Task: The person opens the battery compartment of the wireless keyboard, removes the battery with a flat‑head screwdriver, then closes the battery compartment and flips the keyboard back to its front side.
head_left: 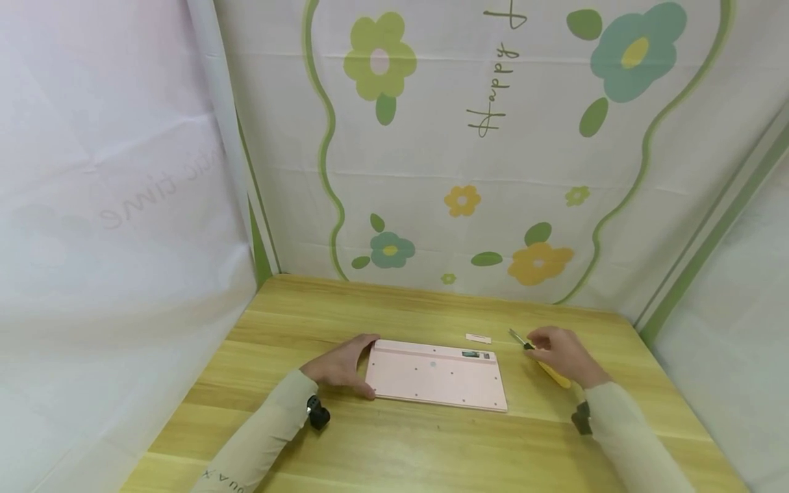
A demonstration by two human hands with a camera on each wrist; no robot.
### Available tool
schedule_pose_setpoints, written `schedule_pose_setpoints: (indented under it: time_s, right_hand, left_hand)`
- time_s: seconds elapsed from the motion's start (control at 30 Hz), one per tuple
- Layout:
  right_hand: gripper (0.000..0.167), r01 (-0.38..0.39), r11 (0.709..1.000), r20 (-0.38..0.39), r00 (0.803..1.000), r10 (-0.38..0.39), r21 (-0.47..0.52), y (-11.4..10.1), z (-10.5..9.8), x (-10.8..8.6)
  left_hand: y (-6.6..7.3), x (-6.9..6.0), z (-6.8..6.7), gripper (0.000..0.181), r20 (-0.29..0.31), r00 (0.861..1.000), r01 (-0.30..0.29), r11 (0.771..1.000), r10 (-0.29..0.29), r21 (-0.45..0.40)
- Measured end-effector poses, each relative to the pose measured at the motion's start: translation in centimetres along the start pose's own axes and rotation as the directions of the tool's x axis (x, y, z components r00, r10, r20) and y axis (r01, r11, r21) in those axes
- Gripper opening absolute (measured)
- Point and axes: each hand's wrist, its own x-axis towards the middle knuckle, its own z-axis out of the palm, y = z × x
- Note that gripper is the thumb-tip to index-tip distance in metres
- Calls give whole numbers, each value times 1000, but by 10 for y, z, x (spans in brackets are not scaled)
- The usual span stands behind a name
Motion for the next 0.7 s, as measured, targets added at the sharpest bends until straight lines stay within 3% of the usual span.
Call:
schedule_pose_setpoints:
  time_s: [0.4,0.7]
  right_hand:
    - [30,131,991,74,988,-133,31,-34,27,25]
    - [20,174,983,108,978,-180,64,-54,46,34]
  left_hand:
    - [1,0,0,126,1,1000,1,1000,-1,-7]
    - [-1,1,0,127,2,1000,-1,1000,1,-14]
